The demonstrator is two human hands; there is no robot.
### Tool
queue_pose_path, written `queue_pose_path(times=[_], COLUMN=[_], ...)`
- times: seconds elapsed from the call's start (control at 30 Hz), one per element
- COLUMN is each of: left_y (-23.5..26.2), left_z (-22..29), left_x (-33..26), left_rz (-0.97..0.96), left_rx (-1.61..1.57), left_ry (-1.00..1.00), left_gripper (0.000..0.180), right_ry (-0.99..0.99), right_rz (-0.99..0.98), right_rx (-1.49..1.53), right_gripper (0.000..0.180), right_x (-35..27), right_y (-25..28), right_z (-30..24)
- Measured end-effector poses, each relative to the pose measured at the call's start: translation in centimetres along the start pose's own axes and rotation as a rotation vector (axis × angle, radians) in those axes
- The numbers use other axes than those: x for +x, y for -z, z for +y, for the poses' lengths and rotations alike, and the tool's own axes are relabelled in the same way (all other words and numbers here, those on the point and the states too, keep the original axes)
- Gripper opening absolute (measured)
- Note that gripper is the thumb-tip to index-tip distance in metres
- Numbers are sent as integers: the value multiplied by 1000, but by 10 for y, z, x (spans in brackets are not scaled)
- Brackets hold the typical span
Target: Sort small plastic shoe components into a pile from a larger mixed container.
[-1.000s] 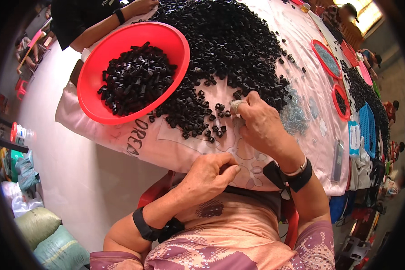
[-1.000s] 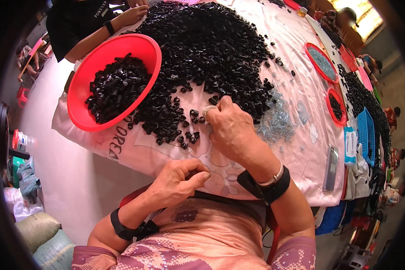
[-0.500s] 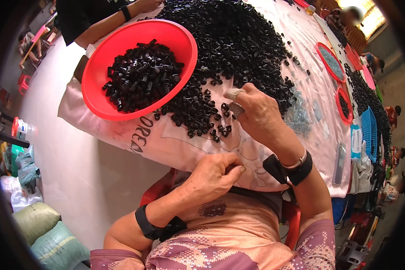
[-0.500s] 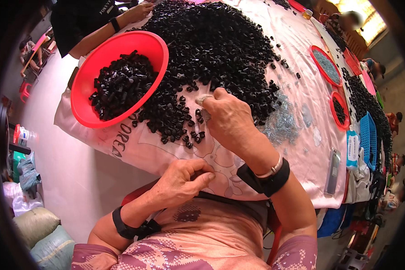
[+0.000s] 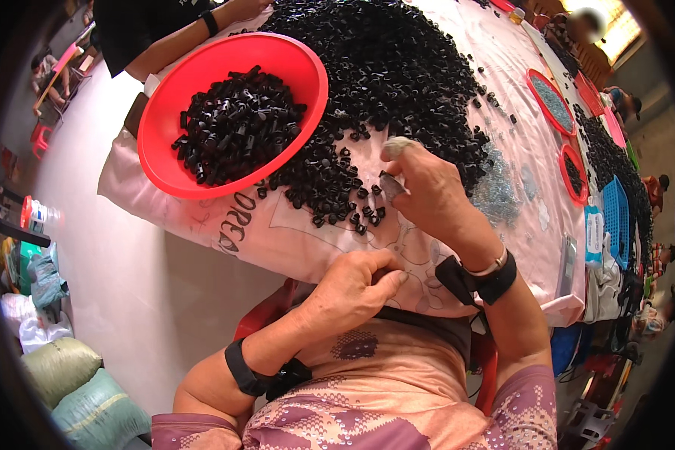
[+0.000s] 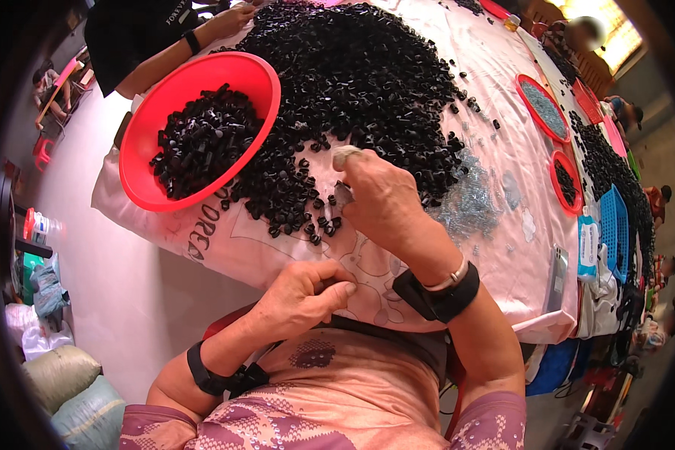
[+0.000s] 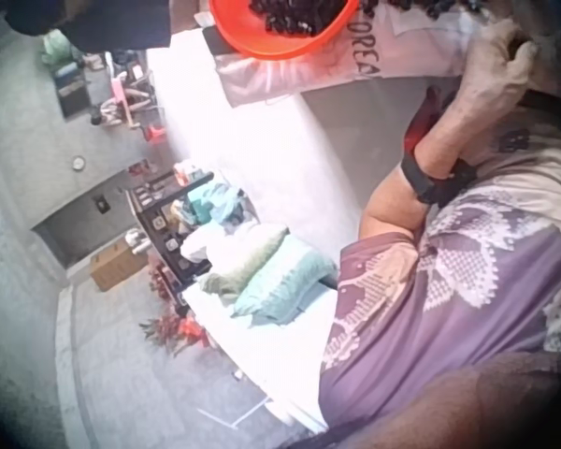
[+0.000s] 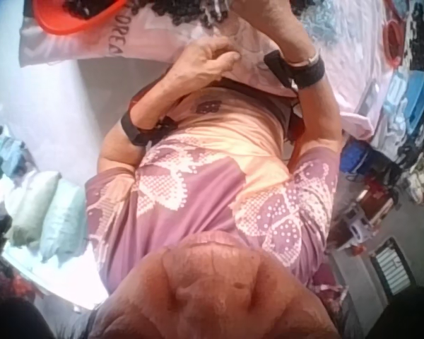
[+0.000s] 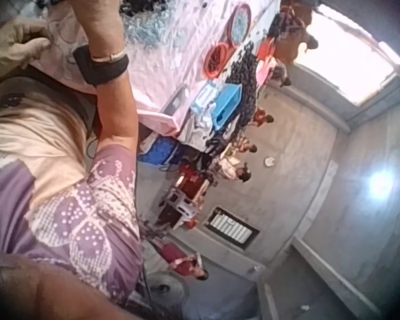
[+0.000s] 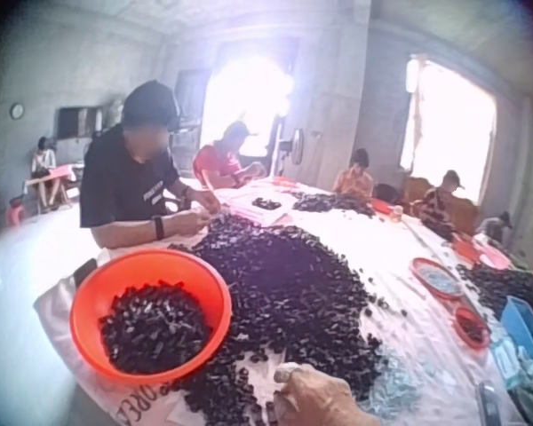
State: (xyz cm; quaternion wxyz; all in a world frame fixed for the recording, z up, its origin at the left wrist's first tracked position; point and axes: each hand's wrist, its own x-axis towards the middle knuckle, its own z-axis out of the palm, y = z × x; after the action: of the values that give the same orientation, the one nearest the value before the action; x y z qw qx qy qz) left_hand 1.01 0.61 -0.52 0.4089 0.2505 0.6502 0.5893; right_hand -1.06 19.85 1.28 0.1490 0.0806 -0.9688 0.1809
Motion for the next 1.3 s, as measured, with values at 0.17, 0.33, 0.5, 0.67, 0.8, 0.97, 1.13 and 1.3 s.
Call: queue_pose_path(times=[0.17,0.33,0.5,0.67,0.8,0.97,1.13,1.3], left_y=[7,5,1,1,3,4,8,10], left_z=[9,2,1,15,11,10,4,0], left_x=[1,0,-3,-5,-4,-4,-2,0], left_rz=[13,-49,-105,-105,-109,-144,-157,-123], left_rx=[-380,-565,-296,-221,-267,-377,-463,-522], left_ry=[179,172,126,184,164,140,111,107], left_gripper=[34,31,24,23,23,22,21,20], right_ry=[10,65,-119,-284,-150,-62,-144,-178], right_rz=[158,232,192,180,139,29,-77,-72], right_rx=[316,433,467,378,294,-5,-104,-100], right_gripper=[55,63,42,32,35,24,12,20], right_x=[-49,-93,-120,-120,-95,-74,-77,-89], right_y=[21,17,21,24,20,12,9,9], right_z=[-18,-44,-37,-21,-22,-23,-28,-28])
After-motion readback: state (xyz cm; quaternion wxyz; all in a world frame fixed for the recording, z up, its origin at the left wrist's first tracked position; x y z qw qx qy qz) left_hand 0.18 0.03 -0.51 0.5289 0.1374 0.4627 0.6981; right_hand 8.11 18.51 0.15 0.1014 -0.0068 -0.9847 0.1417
